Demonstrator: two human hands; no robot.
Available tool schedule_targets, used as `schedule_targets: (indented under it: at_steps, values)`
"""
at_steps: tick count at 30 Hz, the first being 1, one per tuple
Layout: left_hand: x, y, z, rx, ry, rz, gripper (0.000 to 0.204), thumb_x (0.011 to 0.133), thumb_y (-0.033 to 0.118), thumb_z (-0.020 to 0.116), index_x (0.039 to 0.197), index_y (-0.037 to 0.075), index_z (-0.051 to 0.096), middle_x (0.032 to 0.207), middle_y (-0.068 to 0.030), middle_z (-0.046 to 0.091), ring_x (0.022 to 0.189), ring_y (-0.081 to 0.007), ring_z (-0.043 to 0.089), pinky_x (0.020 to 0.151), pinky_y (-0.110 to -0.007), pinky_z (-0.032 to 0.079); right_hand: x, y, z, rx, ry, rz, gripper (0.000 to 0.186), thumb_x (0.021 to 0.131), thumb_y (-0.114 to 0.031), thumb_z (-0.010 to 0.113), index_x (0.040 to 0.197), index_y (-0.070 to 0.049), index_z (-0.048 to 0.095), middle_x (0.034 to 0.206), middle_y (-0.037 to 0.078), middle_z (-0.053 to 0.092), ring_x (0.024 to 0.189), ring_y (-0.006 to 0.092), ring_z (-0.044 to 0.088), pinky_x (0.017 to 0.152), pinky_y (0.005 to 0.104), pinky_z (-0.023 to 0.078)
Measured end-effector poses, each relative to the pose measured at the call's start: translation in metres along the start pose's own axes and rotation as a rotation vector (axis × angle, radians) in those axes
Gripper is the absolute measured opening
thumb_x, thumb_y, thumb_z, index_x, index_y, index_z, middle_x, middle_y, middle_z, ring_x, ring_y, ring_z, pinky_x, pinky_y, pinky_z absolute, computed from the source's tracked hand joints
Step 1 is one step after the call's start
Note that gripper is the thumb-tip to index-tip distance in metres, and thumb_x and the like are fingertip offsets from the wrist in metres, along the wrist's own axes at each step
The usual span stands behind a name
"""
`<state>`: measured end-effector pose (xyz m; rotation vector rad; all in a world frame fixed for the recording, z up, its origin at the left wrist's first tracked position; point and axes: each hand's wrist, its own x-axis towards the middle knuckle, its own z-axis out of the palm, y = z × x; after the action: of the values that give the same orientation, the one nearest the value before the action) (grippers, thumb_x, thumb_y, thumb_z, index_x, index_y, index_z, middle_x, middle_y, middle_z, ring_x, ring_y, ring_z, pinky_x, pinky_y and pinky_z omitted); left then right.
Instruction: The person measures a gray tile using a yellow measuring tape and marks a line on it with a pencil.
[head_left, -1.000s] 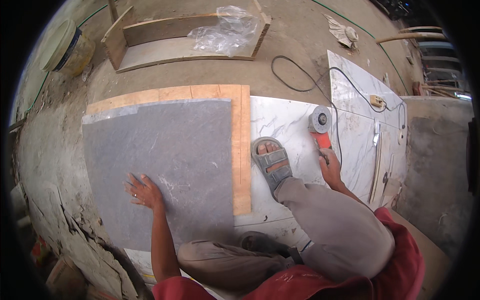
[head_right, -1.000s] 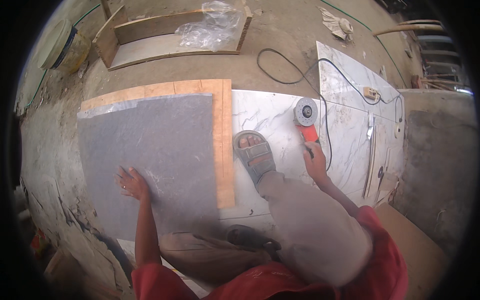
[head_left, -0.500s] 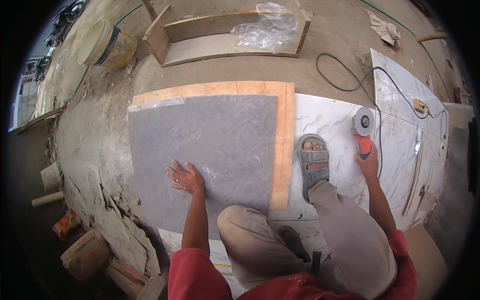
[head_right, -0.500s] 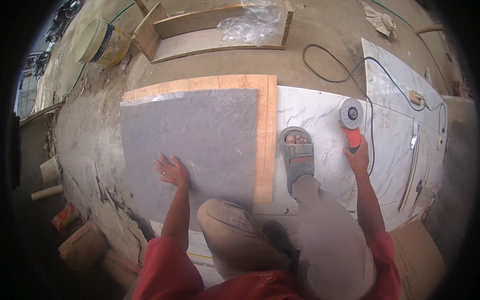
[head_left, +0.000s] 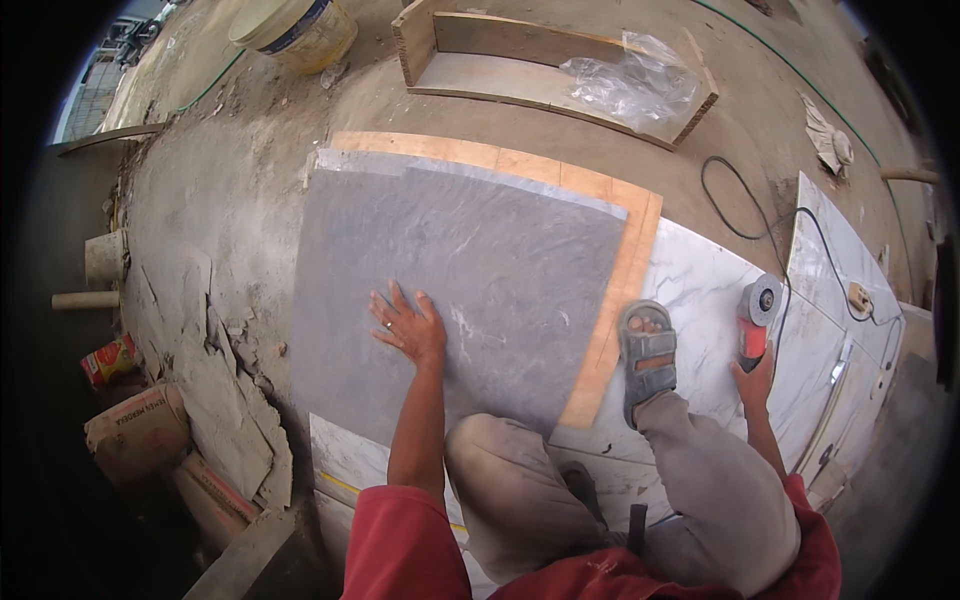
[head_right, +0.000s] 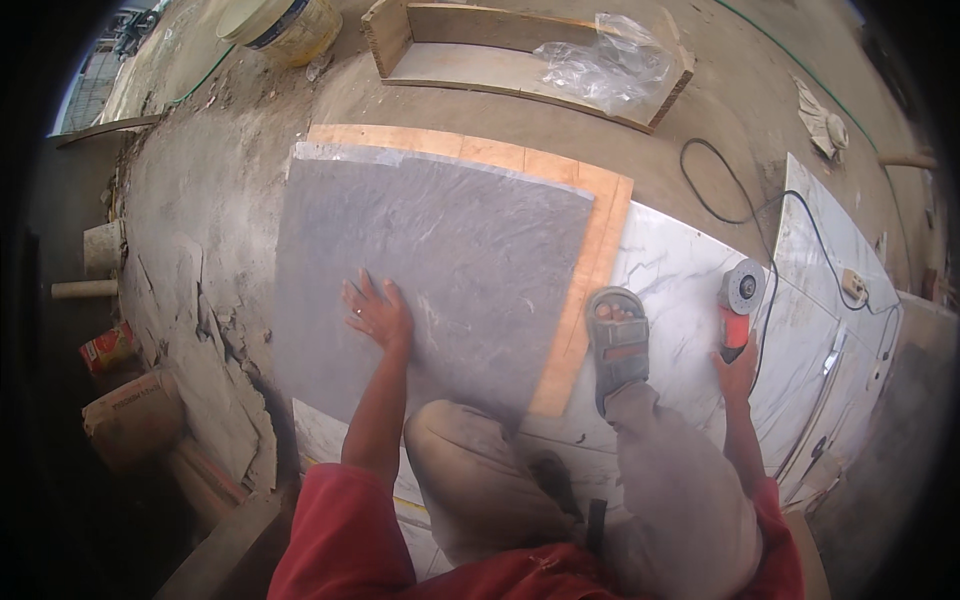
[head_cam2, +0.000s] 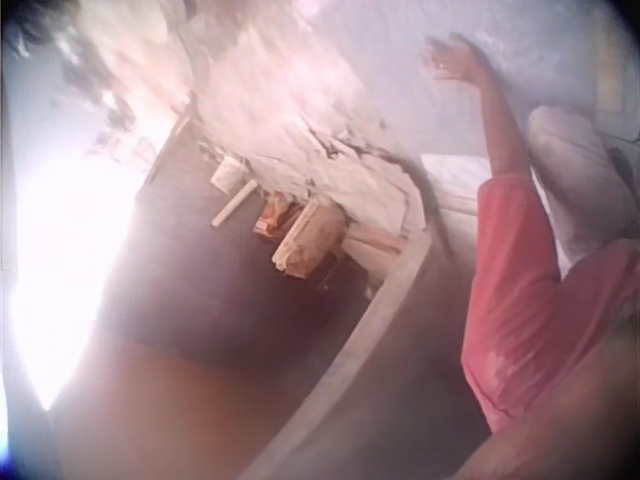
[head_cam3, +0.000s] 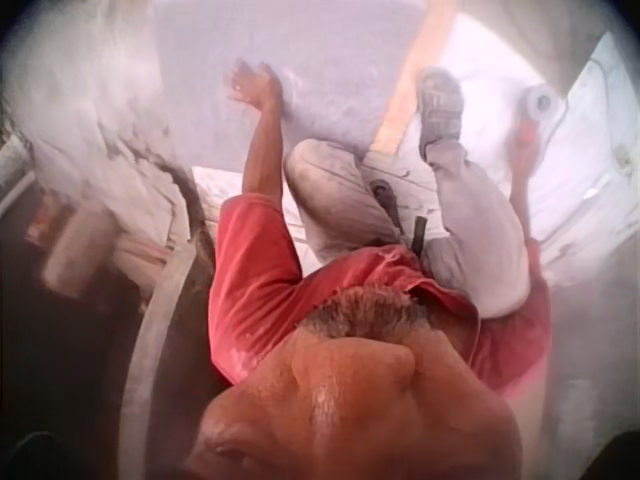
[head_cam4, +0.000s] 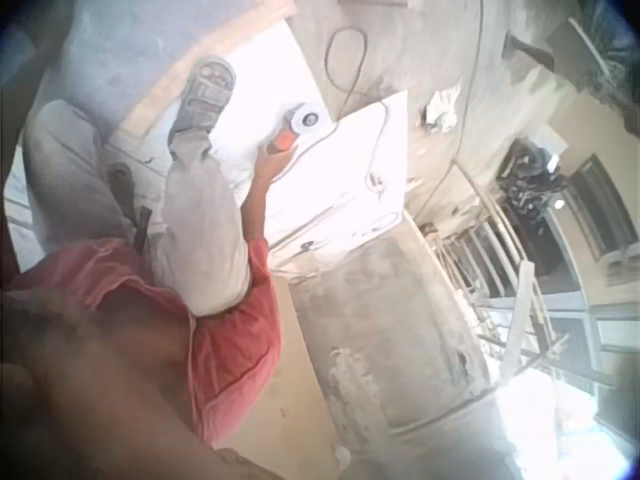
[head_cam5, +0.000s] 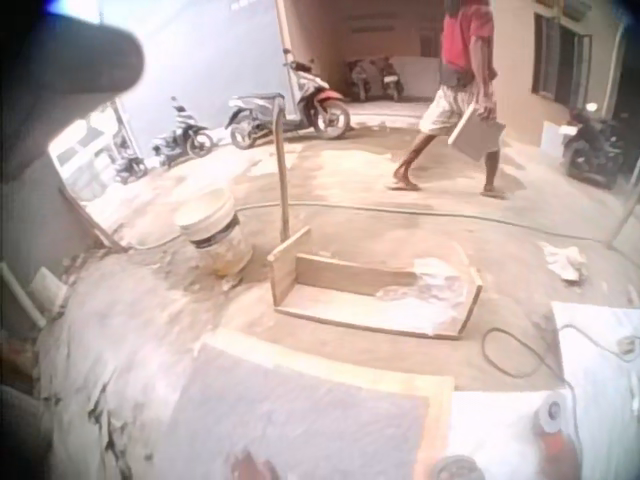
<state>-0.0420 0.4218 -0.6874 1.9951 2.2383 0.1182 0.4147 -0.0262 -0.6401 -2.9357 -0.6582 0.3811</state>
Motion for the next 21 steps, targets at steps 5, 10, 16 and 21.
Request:
schedule_targets:
  at_steps: [5, 10, 16, 21]
  values:
    - [0.001, 0.004, -0.004, 0.002, -0.036, -0.003, 0.062, 0.098, 0.043, 0.043, 0.152, 0.018, 0.03, 0.159, -0.0175, 0.015, 0.15, -0.0337, 0.007, 0.116, -0.062, 0.001, -0.03, -0.023, -0.022, -0.012, 0.023, -0.028, 0.079, 0.078, -0.014, 0.074, 0.144, 0.001, 0.032, 0.143, 0.023, 0.04, 0.135, 0.0376, 0.036, 0.113, 0.0444, 0.029]
    - [0.004, 0.001, -0.002, 0.045, -0.002, 0.013, 0.062, 0.097, 0.043, 0.043, 0.152, 0.016, 0.03, 0.159, -0.0171, 0.017, 0.149, -0.0342, 0.01, 0.115, -0.063, 0.004, -0.031, -0.106, -0.039, 0.393, -0.314, -0.214, 0.039, 0.086, -0.01, 0.065, 0.122, 0.002, 0.055, 0.121, 0.021, 0.058, 0.112, 0.0295, 0.058, 0.097, 0.0384, 0.044]
    - [0.007, 0.006, -0.002, 0.062, -0.094, -0.009, 0.063, 0.098, 0.041, 0.043, 0.153, 0.017, 0.024, 0.16, -0.0194, 0.009, 0.149, -0.038, 0.002, 0.114, -0.065, 0.0, -0.017, -0.2, -0.031, 0.344, -0.937, -0.399, 0.031, 0.087, -0.021, 0.068, 0.107, -0.001, 0.054, 0.103, 0.018, 0.06, 0.097, 0.0301, 0.06, 0.084, 0.0395, 0.048]
    - [0.015, 0.007, -0.012, 0.05, -0.222, 0.014, 0.066, 0.097, 0.041, 0.046, 0.153, 0.014, 0.023, 0.159, -0.0226, 0.008, 0.148, -0.0418, 0.004, 0.113, -0.066, 0.005, -0.001, -0.206, -0.02, 0.215, -1.127, -0.407, 0.034, 0.086, -0.025, 0.069, 0.102, -0.003, 0.048, 0.099, 0.018, 0.057, 0.095, 0.0355, 0.058, 0.083, 0.0444, 0.047]
